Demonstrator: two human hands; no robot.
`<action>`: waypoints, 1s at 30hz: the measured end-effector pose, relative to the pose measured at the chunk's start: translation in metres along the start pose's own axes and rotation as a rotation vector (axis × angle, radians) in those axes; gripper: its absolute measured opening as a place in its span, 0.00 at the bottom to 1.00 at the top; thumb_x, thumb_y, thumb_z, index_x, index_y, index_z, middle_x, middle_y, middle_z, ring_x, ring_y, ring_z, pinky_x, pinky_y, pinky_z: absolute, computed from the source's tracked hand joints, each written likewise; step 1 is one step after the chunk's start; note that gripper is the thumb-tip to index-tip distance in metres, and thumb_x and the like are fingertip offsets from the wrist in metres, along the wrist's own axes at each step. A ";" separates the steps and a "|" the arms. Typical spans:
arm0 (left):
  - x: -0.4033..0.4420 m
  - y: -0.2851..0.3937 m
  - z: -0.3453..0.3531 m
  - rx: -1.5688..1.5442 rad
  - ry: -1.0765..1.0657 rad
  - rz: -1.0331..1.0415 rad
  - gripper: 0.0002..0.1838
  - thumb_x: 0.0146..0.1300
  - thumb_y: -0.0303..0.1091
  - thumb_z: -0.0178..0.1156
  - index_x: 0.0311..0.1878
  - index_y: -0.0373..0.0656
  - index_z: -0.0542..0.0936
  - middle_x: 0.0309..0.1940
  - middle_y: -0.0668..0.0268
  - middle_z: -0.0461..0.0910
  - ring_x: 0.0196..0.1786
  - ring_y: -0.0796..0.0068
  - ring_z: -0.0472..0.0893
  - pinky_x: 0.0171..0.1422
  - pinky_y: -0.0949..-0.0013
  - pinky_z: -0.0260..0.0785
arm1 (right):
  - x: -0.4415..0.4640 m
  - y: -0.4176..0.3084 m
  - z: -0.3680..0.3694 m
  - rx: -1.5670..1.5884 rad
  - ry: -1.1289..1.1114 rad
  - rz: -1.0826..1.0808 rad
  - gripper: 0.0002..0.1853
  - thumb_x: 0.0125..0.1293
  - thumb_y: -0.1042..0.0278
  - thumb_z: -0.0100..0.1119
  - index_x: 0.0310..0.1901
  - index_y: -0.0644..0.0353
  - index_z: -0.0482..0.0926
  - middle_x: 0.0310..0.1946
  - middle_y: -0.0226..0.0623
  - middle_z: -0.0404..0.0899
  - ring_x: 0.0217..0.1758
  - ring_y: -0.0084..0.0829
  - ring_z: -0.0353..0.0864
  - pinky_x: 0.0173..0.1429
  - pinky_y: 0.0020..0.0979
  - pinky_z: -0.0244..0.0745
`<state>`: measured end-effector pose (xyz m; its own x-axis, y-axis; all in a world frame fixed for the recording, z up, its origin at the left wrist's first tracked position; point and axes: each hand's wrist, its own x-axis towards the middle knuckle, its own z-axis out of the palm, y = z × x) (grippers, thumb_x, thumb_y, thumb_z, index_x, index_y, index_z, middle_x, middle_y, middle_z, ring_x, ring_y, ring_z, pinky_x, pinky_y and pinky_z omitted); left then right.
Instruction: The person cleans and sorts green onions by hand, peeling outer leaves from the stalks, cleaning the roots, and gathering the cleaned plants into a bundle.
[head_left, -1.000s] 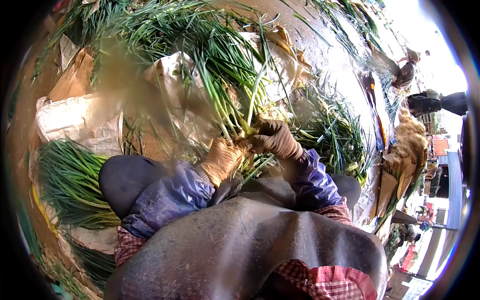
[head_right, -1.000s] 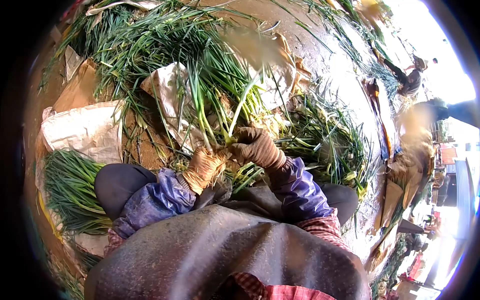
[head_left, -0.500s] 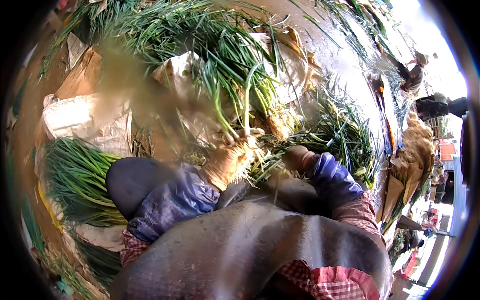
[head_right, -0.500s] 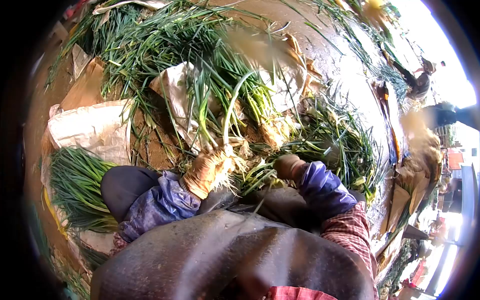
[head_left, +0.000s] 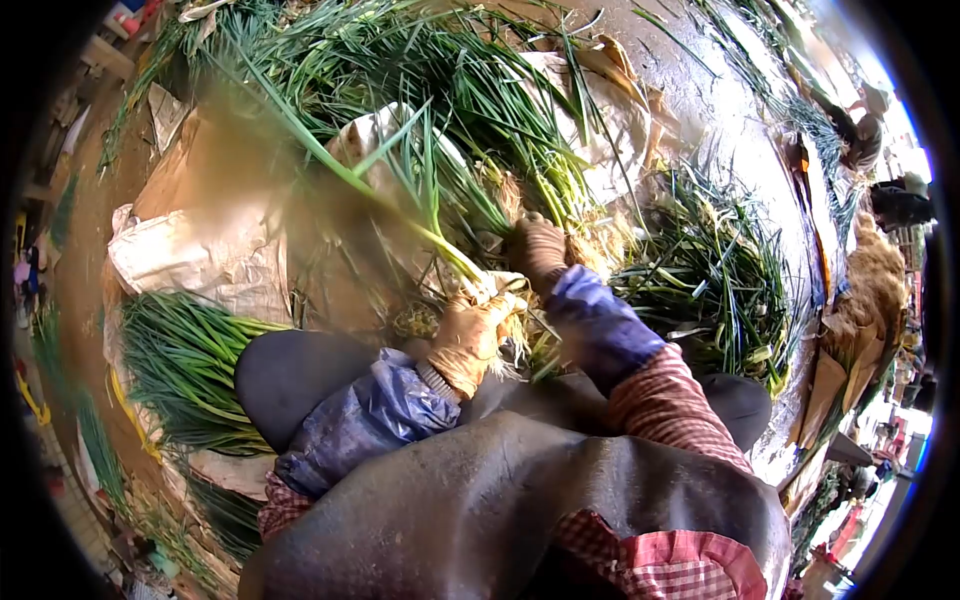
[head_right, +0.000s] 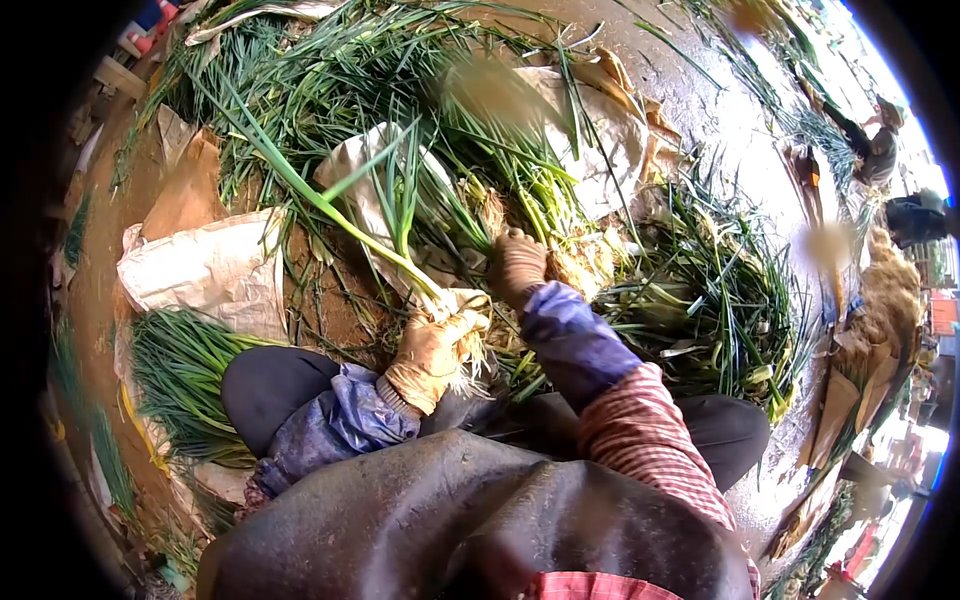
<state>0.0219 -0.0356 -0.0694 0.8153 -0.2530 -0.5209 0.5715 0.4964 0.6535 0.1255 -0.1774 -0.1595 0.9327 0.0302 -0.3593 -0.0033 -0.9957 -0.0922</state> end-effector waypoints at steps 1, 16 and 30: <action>0.000 -0.002 -0.001 -0.001 -0.014 -0.058 0.08 0.62 0.21 0.56 0.44 0.38 0.77 0.27 0.68 0.78 0.19 0.85 0.69 0.21 0.82 0.61 | 0.008 0.017 -0.008 0.149 -0.271 0.100 0.11 0.60 0.59 0.58 0.43 0.52 0.78 0.35 0.38 0.76 0.40 0.33 0.75 0.42 0.31 0.70; -0.016 0.010 0.008 0.144 -0.065 0.189 0.11 0.68 0.39 0.55 0.40 0.41 0.80 0.34 0.65 0.83 0.23 0.84 0.72 0.24 0.78 0.65 | -0.117 0.175 0.018 -0.662 -1.003 -0.546 0.14 0.54 0.59 0.60 0.40 0.54 0.84 0.37 0.33 0.84 0.41 0.35 0.83 0.44 0.36 0.78; -0.006 0.014 0.012 0.083 0.207 -0.119 0.10 0.65 0.36 0.58 0.42 0.41 0.82 0.19 0.71 0.74 0.15 0.87 0.66 0.15 0.82 0.56 | -0.066 0.064 0.071 0.104 -0.531 -0.350 0.20 0.60 0.52 0.56 0.53 0.46 0.72 0.52 0.34 0.69 0.55 0.36 0.67 0.59 0.35 0.63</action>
<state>0.0262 -0.0375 -0.0509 0.7106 -0.1259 -0.6923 0.6747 0.4012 0.6196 0.0379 -0.2372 -0.2074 0.5794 0.4176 -0.6999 0.2096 -0.9062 -0.3673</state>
